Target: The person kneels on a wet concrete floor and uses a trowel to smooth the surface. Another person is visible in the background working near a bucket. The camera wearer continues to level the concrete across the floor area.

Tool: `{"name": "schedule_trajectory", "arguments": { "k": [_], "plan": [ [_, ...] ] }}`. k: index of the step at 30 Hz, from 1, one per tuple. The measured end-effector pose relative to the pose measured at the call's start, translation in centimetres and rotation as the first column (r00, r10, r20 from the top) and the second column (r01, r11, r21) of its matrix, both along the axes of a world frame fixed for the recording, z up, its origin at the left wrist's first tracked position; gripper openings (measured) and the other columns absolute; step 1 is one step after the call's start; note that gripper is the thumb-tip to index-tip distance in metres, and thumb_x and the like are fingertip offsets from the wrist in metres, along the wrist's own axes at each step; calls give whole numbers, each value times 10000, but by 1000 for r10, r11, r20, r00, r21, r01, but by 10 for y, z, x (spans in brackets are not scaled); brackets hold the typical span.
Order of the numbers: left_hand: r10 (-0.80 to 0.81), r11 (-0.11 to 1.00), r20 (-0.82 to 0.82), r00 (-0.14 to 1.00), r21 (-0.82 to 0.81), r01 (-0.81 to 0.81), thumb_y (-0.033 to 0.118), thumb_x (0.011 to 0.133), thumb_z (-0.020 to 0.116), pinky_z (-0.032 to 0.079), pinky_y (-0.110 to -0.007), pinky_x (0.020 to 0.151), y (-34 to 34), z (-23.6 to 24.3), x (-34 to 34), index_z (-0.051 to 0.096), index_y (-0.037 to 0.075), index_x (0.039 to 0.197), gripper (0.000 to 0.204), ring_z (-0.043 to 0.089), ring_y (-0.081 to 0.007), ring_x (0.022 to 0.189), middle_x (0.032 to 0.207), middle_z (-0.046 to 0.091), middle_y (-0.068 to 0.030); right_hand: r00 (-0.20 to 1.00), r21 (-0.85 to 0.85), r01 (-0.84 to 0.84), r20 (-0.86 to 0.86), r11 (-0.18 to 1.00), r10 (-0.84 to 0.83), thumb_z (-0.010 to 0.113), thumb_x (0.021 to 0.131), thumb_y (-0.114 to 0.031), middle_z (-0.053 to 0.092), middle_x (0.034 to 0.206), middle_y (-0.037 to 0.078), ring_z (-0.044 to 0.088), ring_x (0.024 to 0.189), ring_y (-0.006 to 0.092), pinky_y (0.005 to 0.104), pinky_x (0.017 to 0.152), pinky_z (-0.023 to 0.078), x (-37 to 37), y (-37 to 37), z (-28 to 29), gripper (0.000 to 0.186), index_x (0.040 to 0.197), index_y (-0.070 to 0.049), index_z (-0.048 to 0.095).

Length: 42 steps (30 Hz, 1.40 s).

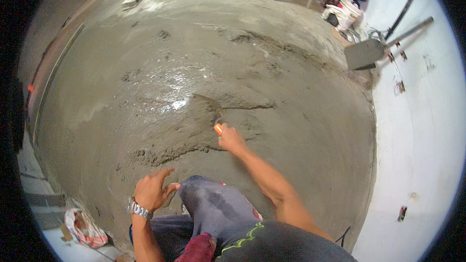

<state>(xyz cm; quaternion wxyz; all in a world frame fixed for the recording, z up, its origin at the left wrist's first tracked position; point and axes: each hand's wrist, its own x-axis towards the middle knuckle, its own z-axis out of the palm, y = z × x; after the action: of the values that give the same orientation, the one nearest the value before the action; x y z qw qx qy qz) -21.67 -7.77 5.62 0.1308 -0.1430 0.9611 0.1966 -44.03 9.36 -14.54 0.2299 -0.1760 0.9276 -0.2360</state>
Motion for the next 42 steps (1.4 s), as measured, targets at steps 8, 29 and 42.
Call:
{"name": "schedule_trajectory", "arguments": {
  "k": [8,29,42],
  "plan": [
    [-180,984,-25,983,-13,180,416,771,667,504,-444,679,-4,-26,-42,576,112,1142,489,635,-349,836,963,647,-152,824,-309,446,-225,840,-520,587,799,-122,612,910,269,605,842,438,507,712,468,6,132,-33,294,1033,3,459],
    [-781,621,16,624,123,774,402,744,709,511,-422,753,21,-131,-196,607,100,1122,494,655,-309,881,971,680,-127,443,120,896,-165,428,-881,598,763,-175,608,997,279,591,947,434,500,806,475,154,250,-6,486,1197,1,469],
    [-863,499,156,480,122,858,400,740,707,511,-428,758,93,-214,-239,613,119,1125,486,647,-317,902,983,679,-110,-554,231,806,-29,-545,-832,599,796,-138,634,884,197,648,815,308,398,583,518,481,356,-146,227,959,20,611]
  ]
}}
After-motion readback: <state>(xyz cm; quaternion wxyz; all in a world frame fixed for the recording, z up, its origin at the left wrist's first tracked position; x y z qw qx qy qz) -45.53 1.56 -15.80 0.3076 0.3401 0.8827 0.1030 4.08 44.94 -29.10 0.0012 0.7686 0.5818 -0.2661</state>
